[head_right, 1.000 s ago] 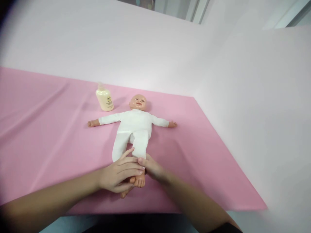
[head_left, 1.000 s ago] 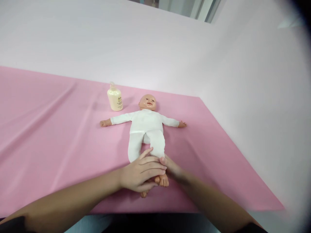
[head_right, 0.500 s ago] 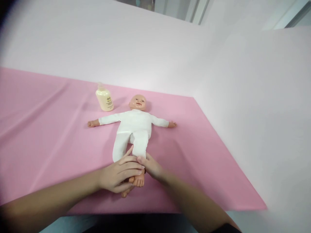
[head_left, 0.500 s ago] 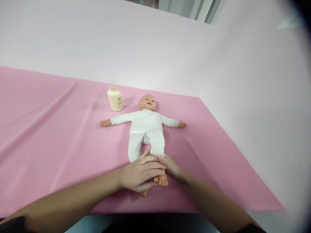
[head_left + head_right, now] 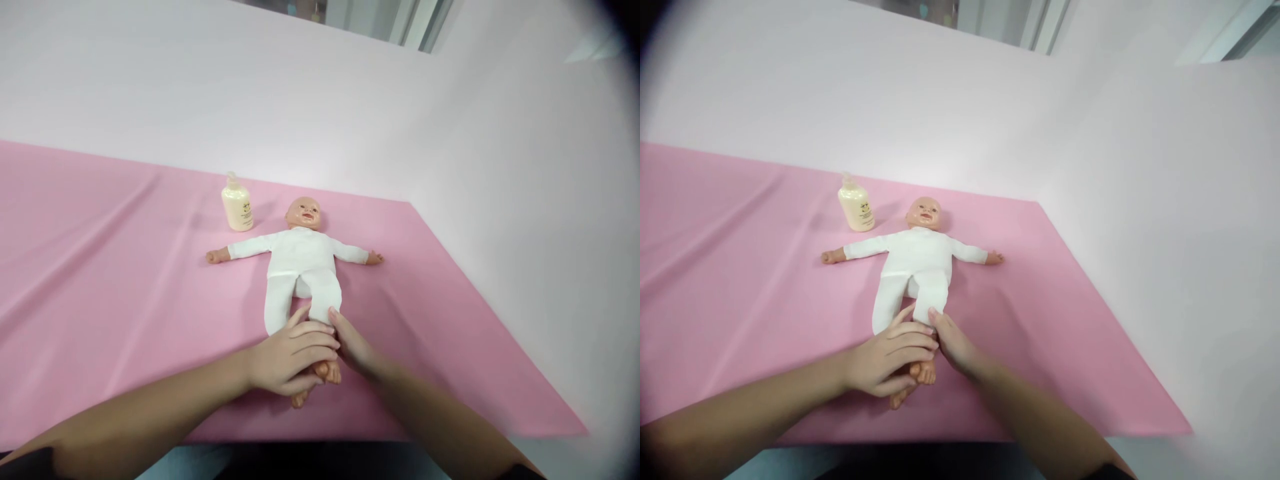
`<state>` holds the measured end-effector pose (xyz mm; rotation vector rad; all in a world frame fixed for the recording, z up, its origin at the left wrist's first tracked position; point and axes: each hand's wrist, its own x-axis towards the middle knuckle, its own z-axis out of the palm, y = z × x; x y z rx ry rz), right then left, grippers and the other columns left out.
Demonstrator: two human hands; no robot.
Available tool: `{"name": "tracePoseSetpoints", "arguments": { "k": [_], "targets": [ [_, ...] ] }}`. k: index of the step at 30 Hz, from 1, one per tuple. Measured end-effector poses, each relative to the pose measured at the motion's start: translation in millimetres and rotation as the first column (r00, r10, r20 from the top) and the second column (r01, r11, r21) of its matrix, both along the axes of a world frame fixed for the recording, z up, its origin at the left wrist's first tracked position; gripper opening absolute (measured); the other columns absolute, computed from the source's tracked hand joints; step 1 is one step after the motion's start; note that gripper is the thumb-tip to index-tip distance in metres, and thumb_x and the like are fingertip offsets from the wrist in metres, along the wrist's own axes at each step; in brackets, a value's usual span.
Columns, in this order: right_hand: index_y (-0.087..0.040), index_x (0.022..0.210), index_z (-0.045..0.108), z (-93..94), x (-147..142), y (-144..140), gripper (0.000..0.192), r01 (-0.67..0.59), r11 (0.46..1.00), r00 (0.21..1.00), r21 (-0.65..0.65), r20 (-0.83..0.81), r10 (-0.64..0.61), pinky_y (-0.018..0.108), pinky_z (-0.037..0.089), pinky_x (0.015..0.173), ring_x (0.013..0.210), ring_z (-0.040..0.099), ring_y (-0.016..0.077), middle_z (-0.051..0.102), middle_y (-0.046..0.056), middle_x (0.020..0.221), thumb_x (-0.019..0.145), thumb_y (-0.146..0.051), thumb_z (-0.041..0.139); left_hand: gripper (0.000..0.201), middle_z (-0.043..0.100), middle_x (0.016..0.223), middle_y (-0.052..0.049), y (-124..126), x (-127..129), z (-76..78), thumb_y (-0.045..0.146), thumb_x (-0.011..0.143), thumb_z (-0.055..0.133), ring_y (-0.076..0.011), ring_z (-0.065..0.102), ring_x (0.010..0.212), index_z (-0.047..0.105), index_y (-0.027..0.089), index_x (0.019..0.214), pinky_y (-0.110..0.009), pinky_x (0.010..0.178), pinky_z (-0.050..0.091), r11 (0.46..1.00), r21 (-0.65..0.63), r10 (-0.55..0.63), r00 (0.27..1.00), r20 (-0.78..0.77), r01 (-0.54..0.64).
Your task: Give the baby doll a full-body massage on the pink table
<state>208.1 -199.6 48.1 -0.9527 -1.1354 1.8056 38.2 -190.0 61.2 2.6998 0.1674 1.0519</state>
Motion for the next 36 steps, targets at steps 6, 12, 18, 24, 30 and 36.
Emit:
{"name": "tracePoseSetpoints", "arguments": {
  "k": [6, 12, 18, 24, 30, 36],
  "targets": [
    [-0.016, 0.076, 0.063, 2.2, -6.2, 2.8, 0.042, 0.108, 0.988, 0.989, -0.109, -0.092, -0.118, 0.030, 0.043, 0.073, 0.067, 0.052, 0.0146, 0.058, 0.000, 0.065, 0.078, -0.057, 0.053, 0.024, 0.067, 0.100, -0.005, 1.1, -1.9, 0.2, 0.035, 0.089, 0.046, -0.0188, 0.053, 0.109, 0.052, 0.019, 0.106, -0.048, 0.115, 0.001, 1.000, -0.009, 0.005, 0.998, -0.064, -0.005],
    [-0.015, 0.092, 0.064, 7.1, -8.5, 7.6, 0.043, 0.183, 0.940, 0.960, -0.287, -0.151, -0.234, 0.034, 0.046, 0.081, 0.086, 0.060, 0.0213, 0.066, 0.005, 0.076, 0.079, -0.054, 0.051, 0.023, 0.067, 0.101, -0.004, 0.6, -2.5, -0.5, 0.032, 0.090, 0.043, -0.0179, 0.053, 0.109, 0.053, 0.019, 0.107, -0.046, 0.115, 0.003, 1.000, 0.006, 0.007, 0.993, -0.120, -0.006],
    [-0.015, 0.091, 0.066, 5.7, -4.7, 11.2, 0.044, 0.133, 0.947, 0.942, -0.292, -0.261, -0.212, 0.034, 0.048, 0.083, 0.092, 0.061, 0.0235, 0.068, 0.009, 0.080, 0.082, -0.054, 0.047, 0.026, 0.063, 0.108, -0.005, 6.4, -4.5, -4.4, 0.024, 0.088, 0.041, -0.0188, 0.048, 0.114, 0.049, 0.020, 0.113, -0.044, 0.114, 0.013, 1.000, -0.002, 0.030, 0.996, -0.081, -0.030],
    [-0.018, 0.096, 0.065, 9.4, -6.4, 14.8, 0.039, 0.202, 0.962, 0.948, -0.184, -0.209, -0.239, 0.034, 0.044, 0.093, 0.101, 0.059, 0.0224, 0.068, 0.006, 0.092, 0.077, -0.051, 0.057, 0.026, 0.056, 0.117, -0.008, 21.7, -7.2, -12.3, 0.023, 0.087, 0.039, -0.0213, 0.043, 0.119, 0.050, 0.021, 0.111, -0.048, 0.110, 0.022, 0.973, -0.030, 0.223, 0.967, -0.120, -0.228],
    [-0.021, 0.109, 0.060, 10.9, -4.6, 14.3, 0.045, 0.218, 0.972, 0.972, -0.082, -0.065, -0.224, 0.039, 0.046, 0.086, 0.097, 0.061, 0.0256, 0.066, 0.007, 0.097, 0.072, -0.047, 0.063, 0.032, 0.044, 0.135, -0.010, 37.9, -8.8, -19.8, 0.026, 0.089, 0.039, -0.0239, 0.030, 0.133, 0.046, 0.021, 0.120, -0.051, 0.111, 0.020, 0.853, -0.107, 0.489, 0.854, -0.176, -0.511],
    [-0.029, 0.122, 0.044, -0.4, 0.1, 19.0, 0.064, 0.439, 0.894, 0.888, 0.090, 0.104, -0.447, 0.037, 0.046, 0.090, 0.108, 0.056, 0.0249, 0.055, 0.006, 0.121, 0.065, -0.034, 0.071, 0.042, 0.030, 0.147, -0.010, 58.4, -14.7, -28.2, 0.035, 0.092, 0.034, -0.0240, 0.015, 0.140, 0.037, 0.020, 0.132, -0.050, 0.113, 0.016, 0.699, -0.284, 0.606, 0.755, -0.251, -0.656]
  ]
}}
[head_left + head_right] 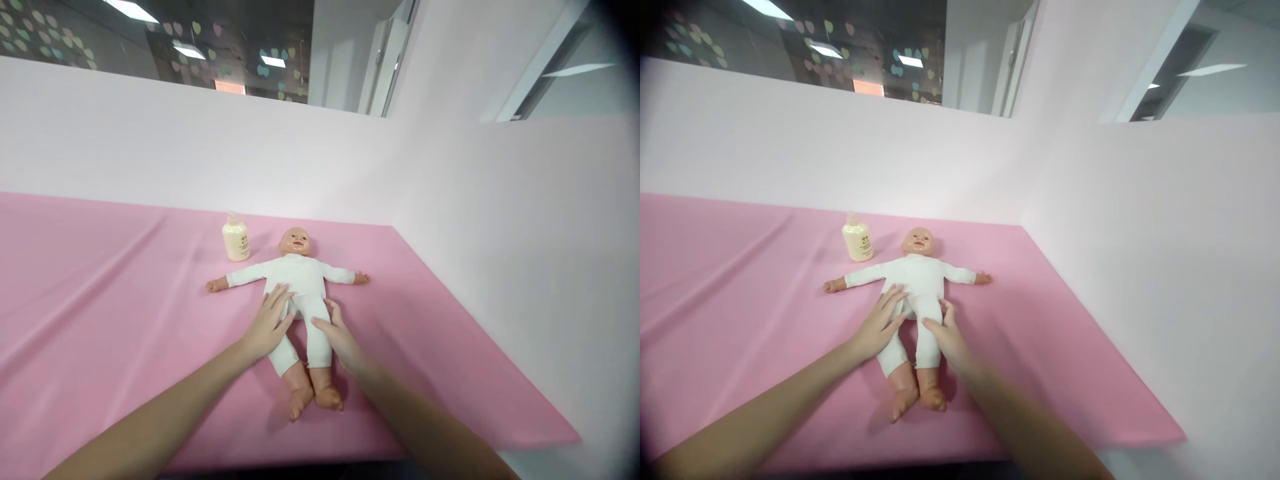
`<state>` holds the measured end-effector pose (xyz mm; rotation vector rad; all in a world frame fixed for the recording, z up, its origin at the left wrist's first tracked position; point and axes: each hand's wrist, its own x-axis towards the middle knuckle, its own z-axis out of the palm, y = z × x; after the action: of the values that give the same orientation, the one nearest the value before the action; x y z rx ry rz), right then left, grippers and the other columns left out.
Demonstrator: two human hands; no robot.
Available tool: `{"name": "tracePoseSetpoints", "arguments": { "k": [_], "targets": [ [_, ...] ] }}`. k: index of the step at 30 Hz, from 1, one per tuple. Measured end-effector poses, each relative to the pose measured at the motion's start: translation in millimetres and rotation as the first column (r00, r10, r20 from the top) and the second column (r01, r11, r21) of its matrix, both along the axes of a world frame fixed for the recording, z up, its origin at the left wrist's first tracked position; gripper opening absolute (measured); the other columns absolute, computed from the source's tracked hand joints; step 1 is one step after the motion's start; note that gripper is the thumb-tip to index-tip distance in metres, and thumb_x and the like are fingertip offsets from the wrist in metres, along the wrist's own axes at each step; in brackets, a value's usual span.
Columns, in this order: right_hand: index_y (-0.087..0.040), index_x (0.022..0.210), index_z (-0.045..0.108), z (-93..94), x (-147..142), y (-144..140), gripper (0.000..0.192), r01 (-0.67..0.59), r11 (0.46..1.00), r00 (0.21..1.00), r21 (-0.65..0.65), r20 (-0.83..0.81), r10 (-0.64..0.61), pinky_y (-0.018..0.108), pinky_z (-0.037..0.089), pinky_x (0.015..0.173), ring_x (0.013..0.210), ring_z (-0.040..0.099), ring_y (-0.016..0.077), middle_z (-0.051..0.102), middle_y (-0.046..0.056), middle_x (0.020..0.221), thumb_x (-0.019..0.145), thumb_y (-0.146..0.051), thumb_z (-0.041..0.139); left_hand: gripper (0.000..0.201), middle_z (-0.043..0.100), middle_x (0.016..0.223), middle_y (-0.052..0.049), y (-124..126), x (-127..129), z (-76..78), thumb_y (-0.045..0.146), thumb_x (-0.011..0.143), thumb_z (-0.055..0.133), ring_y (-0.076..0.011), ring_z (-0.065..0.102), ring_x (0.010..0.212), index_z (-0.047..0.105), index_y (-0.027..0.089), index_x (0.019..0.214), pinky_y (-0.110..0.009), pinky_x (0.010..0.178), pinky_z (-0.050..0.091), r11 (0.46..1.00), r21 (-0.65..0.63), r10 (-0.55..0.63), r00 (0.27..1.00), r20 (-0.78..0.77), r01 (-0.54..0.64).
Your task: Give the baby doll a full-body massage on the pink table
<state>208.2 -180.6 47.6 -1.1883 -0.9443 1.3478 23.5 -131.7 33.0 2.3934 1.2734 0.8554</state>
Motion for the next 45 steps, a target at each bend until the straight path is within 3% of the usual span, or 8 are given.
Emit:
{"name": "tracePoseSetpoints", "arguments": {
  "k": [5, 9, 15, 20, 28, 37, 42, 45],
  "targets": [
    [-0.032, 0.127, 0.040, -11.8, 0.0, 4.8, 0.070, 0.036, 0.996, 0.999, 0.085, 0.003, -0.037, 0.034, 0.042, 0.096, 0.123, 0.043, 0.0249, 0.044, 0.004, 0.134, 0.064, -0.032, 0.071, 0.049, 0.022, 0.150, -0.012, 25.3, -3.2, -7.0, 0.042, 0.092, 0.031, -0.0261, 0.010, 0.141, 0.035, 0.018, 0.134, -0.048, 0.113, 0.017, 0.985, -0.142, 0.112, 0.991, 0.070, -0.101],
    [-0.034, 0.126, 0.049, -12.6, 4.2, 6.4, 0.070, -0.079, 0.988, 0.996, 0.132, -0.040, 0.085, 0.037, 0.039, 0.099, 0.130, 0.035, 0.0280, 0.047, 0.006, 0.132, 0.060, -0.038, 0.073, 0.054, 0.021, 0.150, -0.014, 60.9, 3.7, -5.8, 0.046, 0.091, 0.030, -0.0277, 0.010, 0.141, 0.033, 0.017, 0.136, -0.048, 0.112, 0.016, 0.963, -0.195, 0.194, 0.981, 0.017, -0.187],
    [-0.035, 0.135, 0.042, -12.7, 5.8, 11.9, 0.085, -0.144, 0.986, 0.986, 0.087, -0.077, 0.151, 0.039, 0.039, 0.098, 0.133, 0.032, 0.0295, 0.043, 0.005, 0.137, 0.056, -0.036, 0.074, 0.051, 0.040, 0.140, -0.016, 131.5, 25.8, 7.7, 0.045, 0.091, 0.026, -0.0273, 0.030, 0.135, 0.039, 0.014, 0.129, -0.048, 0.109, 0.019, 0.894, -0.215, 0.380, 0.919, -0.108, -0.394],
    [-0.032, 0.132, 0.047, -16.7, 5.2, 13.4, 0.080, -0.179, 0.981, 0.981, 0.068, -0.066, 0.184, 0.037, 0.046, 0.088, 0.120, 0.047, 0.0301, 0.048, 0.005, 0.134, 0.056, -0.036, 0.072, 0.062, 0.059, 0.119, -0.022, 165.8, 27.6, 10.4, 0.056, 0.088, 0.022, -0.0343, 0.052, 0.117, 0.057, 0.009, 0.109, -0.047, 0.099, 0.035, 0.851, -0.290, 0.418, 0.899, -0.134, -0.439],
    [-0.033, 0.130, 0.050, -22.9, 8.1, 15.7, 0.078, -0.269, 0.957, 0.961, 0.104, -0.043, 0.274, 0.036, 0.051, 0.072, 0.093, 0.061, 0.0277, 0.052, 0.001, 0.131, 0.055, -0.037, 0.070, 0.064, 0.064, 0.114, -0.017, 167.8, 18.0, 2.4, 0.064, 0.084, 0.024, -0.0331, 0.056, 0.112, 0.060, 0.015, 0.104, -0.043, 0.094, 0.040, 0.838, -0.317, 0.449, 0.891, -0.060, -0.444],
    [-0.037, 0.123, 0.055, -9.8, 7.1, 13.9, 0.071, -0.219, 0.964, 0.967, 0.152, -0.100, 0.235, 0.039, 0.049, 0.080, 0.106, 0.055, 0.0309, 0.054, 0.002, 0.129, 0.054, -0.034, 0.072, 0.058, 0.063, 0.113, -0.019, 165.8, 21.8, 2.0, 0.061, 0.086, 0.025, -0.0318, 0.058, 0.108, 0.051, 0.013, 0.107, -0.041, 0.090, 0.044, 0.794, -0.389, 0.542, 0.834, 0.107, -0.466],
    [-0.033, 0.122, 0.056, 0.6, 4.1, 12.4, 0.062, -0.147, 0.978, 0.973, 0.149, -0.156, 0.170, 0.038, 0.044, 0.089, 0.121, 0.047, 0.0282, 0.060, 0.004, 0.120, 0.063, -0.049, 0.065, 0.059, 0.061, 0.119, -0.015, 165.5, 26.3, -1.1, 0.060, 0.088, 0.022, -0.0296, 0.056, 0.113, 0.046, 0.015, 0.119, -0.039, 0.093, 0.042, 0.786, -0.427, 0.553, 0.817, 0.164, -0.447],
    [-0.034, 0.120, 0.058, 7.0, 3.5, 12.9, 0.062, -0.141, 0.980, 0.974, 0.143, -0.159, 0.163, 0.041, 0.047, 0.086, 0.117, 0.051, 0.0300, 0.064, 0.006, 0.112, 0.064, -0.061, 0.059, 0.058, 0.060, 0.121, -0.014, 164.0, 29.9, -1.9, 0.060, 0.088, 0.023, -0.0294, 0.055, 0.115, 0.045, 0.017, 0.121, -0.039, 0.093, 0.041, 0.785, -0.442, 0.551, 0.815, 0.179, -0.434]
  ]
}}
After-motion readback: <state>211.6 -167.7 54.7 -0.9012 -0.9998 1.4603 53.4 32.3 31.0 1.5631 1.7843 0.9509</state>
